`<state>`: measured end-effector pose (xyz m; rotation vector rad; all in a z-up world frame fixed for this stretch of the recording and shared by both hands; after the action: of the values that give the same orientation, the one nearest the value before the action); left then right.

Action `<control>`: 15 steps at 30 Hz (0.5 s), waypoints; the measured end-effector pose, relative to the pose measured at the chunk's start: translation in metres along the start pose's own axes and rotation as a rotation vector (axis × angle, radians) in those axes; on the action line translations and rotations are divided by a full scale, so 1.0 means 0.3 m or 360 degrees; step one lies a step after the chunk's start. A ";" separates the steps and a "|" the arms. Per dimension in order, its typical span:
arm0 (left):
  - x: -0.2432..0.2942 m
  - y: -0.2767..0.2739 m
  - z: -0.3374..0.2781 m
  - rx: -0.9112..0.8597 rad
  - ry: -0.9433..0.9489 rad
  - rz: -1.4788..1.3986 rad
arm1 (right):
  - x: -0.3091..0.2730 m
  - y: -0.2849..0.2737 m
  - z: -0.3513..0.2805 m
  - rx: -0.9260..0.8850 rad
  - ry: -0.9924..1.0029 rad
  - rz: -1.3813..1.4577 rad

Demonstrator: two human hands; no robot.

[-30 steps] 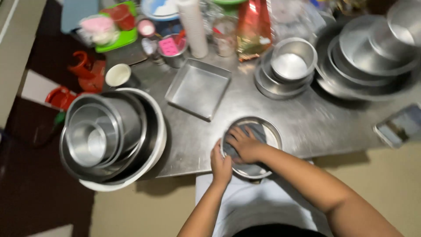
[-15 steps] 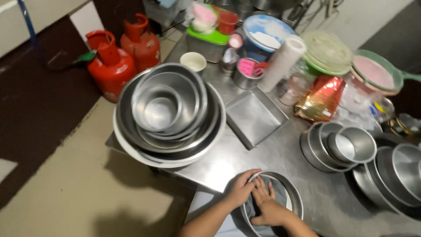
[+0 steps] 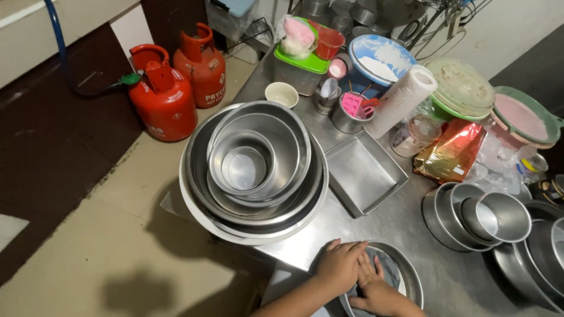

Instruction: Wiping and cleaning different types of metal baking pans using a cloth on a kitchen workbench.

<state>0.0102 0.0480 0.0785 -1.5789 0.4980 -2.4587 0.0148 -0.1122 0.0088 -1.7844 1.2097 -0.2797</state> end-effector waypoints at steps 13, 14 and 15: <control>0.045 0.131 0.207 -0.0576 0.0002 0.1000 | -0.114 -0.045 -0.003 -0.0119 0.0144 -0.0082; 0.021 0.161 0.233 -0.0591 -0.0008 0.1023 | -0.085 -0.021 0.016 -0.0064 0.0112 -0.0122; -0.003 0.189 0.257 -0.0606 -0.0018 0.1046 | -0.058 0.003 0.036 -0.0010 0.0081 -0.0164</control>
<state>0.0787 -0.0183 0.0862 -1.2532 1.3035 -1.9193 0.0125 -0.0920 0.0073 -1.8578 1.1567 -0.3832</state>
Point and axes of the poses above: each hand's wrist, its own z-axis towards the middle knuckle, its own y-axis out of the palm, x = y × z, the point moved 6 cm from there along z, towards the middle knuckle, and after that the axes turned 2 degrees about y, right-handed, at the moved point
